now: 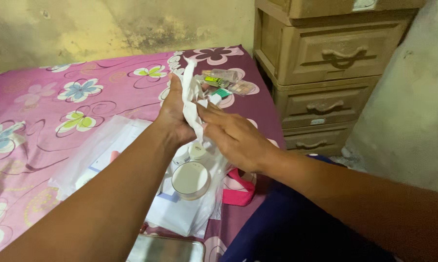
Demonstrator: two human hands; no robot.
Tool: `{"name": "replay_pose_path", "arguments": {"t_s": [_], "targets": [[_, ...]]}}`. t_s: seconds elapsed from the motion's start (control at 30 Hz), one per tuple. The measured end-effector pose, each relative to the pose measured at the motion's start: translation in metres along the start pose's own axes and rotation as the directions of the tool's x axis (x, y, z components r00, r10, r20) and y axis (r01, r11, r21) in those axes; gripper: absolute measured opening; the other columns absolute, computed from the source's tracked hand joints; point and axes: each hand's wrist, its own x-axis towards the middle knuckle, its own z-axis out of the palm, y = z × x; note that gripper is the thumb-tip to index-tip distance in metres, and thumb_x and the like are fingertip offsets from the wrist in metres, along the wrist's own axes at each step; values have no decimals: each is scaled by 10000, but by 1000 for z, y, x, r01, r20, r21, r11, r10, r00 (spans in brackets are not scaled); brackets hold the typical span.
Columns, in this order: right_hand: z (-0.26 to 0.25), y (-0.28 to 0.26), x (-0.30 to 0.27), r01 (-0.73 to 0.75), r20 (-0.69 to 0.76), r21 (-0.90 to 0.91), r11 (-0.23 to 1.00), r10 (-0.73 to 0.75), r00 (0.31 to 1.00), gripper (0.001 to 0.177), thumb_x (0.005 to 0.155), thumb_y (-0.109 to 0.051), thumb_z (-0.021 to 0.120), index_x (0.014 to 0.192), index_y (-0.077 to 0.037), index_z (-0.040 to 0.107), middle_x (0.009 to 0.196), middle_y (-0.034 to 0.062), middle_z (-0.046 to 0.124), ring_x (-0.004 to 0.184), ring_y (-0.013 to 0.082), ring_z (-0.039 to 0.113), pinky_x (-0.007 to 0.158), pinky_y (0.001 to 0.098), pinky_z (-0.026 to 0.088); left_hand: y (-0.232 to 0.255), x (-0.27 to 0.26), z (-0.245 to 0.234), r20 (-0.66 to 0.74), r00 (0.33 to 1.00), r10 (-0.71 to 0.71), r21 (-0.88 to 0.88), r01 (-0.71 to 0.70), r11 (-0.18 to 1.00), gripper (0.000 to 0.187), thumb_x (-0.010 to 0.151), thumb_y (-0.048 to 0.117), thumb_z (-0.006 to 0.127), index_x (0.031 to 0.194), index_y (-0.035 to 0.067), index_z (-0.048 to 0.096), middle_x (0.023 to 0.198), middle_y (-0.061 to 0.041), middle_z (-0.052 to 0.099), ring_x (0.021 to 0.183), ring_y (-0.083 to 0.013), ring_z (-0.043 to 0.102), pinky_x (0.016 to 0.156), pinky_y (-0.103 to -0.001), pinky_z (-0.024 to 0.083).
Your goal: The person wipes various cosmetic items with a white tissue, including bottles, tubes, and compacts, then places them into a clear plastic bag. The person handles each item one at a time, wiping the exterior surfaces before moving to the next.
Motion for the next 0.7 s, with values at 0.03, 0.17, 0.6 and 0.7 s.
{"name": "replay_pose_path", "arguments": {"t_s": [0.03,0.17,0.6,0.7], "targets": [[-1,3,-1,-2,1,-5,1000,2,1000,462,1041,-210,399,1420,20,532,1517,255,525,1491,398,393,1222,445,300,-3,-1,2,10,1000,-4,4,4,1000,858,856,828,217,1052,95,619,842,-159,632,802,-302,637,800,-521,576],[-7,24,17,-41,-4,-143,989,41,999,465,1042,-251,377,1397,-15,563,1535,229,498,1487,400,398,1226,443,290,-22,-4,18,215,975,54,-214,-7,977,774,1003,796,345,1099,75,606,940,-113,646,894,-294,662,897,-506,591],[21,-17,-9,-39,93,-10,999,40,995,609,1098,-340,374,1574,37,337,1687,252,304,1614,381,158,1286,433,144,12,7,-33,18,993,119,-115,-116,987,812,897,799,215,1104,133,631,862,-75,656,772,-261,627,758,-529,577],[25,-25,-7,-138,44,49,989,136,990,631,1098,-344,376,1587,49,313,1672,274,258,1579,360,155,1239,414,166,12,26,-50,113,977,183,-70,-175,982,875,956,783,191,1213,89,659,863,-104,670,715,-247,651,643,-416,586]]}}
